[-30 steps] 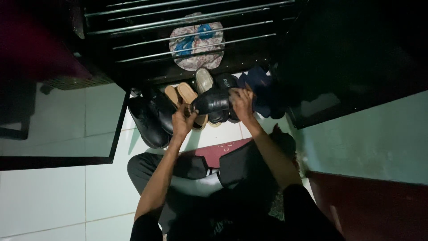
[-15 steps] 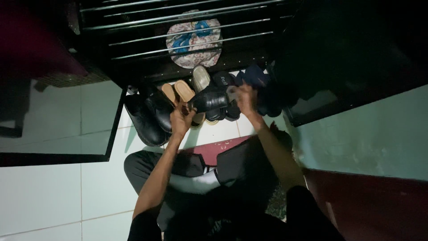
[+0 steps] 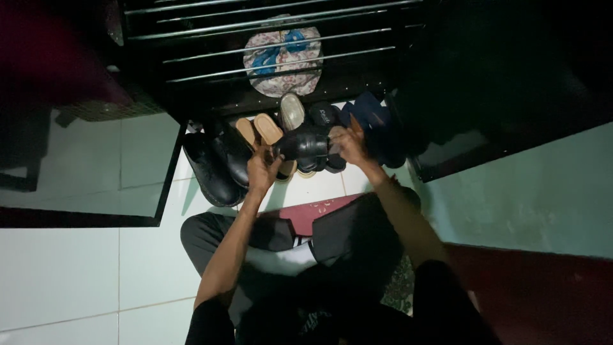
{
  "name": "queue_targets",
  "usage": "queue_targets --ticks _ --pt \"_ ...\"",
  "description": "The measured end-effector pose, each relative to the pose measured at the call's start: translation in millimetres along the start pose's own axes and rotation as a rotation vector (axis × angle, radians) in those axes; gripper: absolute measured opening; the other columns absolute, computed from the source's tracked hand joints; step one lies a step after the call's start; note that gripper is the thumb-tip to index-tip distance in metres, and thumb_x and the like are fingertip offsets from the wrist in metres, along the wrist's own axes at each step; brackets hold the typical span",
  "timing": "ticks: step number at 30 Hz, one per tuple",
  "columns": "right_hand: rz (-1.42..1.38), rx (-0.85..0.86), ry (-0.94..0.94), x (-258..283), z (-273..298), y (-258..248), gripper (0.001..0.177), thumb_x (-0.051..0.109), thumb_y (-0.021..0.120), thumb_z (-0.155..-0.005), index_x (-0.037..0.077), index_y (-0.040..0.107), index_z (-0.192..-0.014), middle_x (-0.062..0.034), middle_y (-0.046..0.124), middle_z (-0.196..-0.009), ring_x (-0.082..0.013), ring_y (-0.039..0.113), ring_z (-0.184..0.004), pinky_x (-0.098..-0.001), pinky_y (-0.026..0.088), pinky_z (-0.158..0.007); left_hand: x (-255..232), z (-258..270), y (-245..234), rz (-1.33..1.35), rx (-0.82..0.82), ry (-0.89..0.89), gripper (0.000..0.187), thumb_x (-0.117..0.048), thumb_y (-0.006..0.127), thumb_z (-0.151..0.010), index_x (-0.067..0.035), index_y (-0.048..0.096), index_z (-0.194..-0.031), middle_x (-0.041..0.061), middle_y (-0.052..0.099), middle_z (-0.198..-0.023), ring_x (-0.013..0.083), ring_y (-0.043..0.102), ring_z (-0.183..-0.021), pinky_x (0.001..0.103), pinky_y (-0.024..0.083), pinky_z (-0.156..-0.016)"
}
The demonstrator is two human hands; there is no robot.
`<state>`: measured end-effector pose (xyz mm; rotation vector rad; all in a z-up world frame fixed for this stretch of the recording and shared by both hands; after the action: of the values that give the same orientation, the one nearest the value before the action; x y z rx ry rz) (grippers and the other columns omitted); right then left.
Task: The person sits on the floor in front of an open shoe rack and wipes a black shoe with a cloth. They place the shoe on an upper shelf, then retrieve another black shoe and continue wiping it with the cloth.
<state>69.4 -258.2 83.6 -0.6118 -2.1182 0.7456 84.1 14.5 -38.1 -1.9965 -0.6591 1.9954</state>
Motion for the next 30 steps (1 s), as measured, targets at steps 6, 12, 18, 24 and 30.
queue_targets --ticks 6,12,18,24,30 --pt "0.453 -0.065 -0.011 -168.0 52.1 47.1 0.054 0.036 0.046 -0.095 0.010 0.058 -0.141 -0.0102 0.065 -0.104 -0.0275 0.065 -0.096 -0.0414 0.049 -0.083 -8.9 4.2 -5.7 -0.017 0.006 -0.023 0.037 -0.033 0.087 -0.079 -0.012 0.071 -0.105 0.016 0.074 -0.087 0.0404 0.073 -0.092 0.053 0.056 -0.077" --pt "0.278 -0.090 0.187 -70.3 -0.2 17.7 0.048 0.016 0.084 -0.071 0.025 0.075 -0.117 0.0012 0.063 -0.110 -0.0228 0.064 -0.105 -0.0368 0.050 -0.091 -3.3 1.4 2.2 0.011 -0.026 0.003 0.037 -0.031 0.088 -0.077 -0.014 0.072 -0.106 0.014 0.073 -0.086 0.0383 0.073 -0.090 0.050 0.056 -0.076" --pt "0.309 -0.088 -0.050 10.4 -23.6 83.9 0.032 0.013 0.074 -0.067 0.016 0.074 -0.099 -0.0037 0.061 -0.105 -0.0286 0.055 -0.093 -0.0483 0.040 -0.078 -40.7 6.7 -12.8 -0.040 -0.052 0.050 0.030 -0.034 0.084 -0.081 -0.011 0.068 -0.092 0.013 0.070 -0.072 0.0399 0.072 -0.080 0.054 0.053 -0.071" --pt "0.168 -0.023 0.006 53.1 6.1 103.5 0.031 0.010 0.070 -0.078 0.008 0.071 -0.109 -0.0086 0.061 -0.104 -0.0321 0.058 -0.092 -0.0466 0.040 -0.083 14.0 -9.1 1.0 0.005 -0.076 -0.109 0.026 -0.033 0.084 -0.080 -0.016 0.073 -0.097 0.010 0.075 -0.079 0.0336 0.075 -0.085 0.046 0.056 -0.072" --pt "0.175 0.184 -0.020 29.2 64.0 114.5 0.031 0.017 0.077 -0.071 0.018 0.075 -0.102 0.0002 0.065 -0.104 -0.0246 0.062 -0.099 -0.0447 0.040 -0.085 -15.1 -12.3 -4.5 0.086 -0.044 -0.115 0.033 -0.030 0.090 -0.077 -0.010 0.074 -0.098 0.005 0.075 -0.080 0.0246 0.075 -0.081 0.039 0.058 -0.072"
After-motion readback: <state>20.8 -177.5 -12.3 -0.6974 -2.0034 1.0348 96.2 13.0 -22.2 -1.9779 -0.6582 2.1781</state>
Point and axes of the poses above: each hand's wrist, its own z-axis away from the middle knuckle, its own y-axis out of the palm, x = y × z, the point moved 7 cm from there along -z, towards the middle knuckle
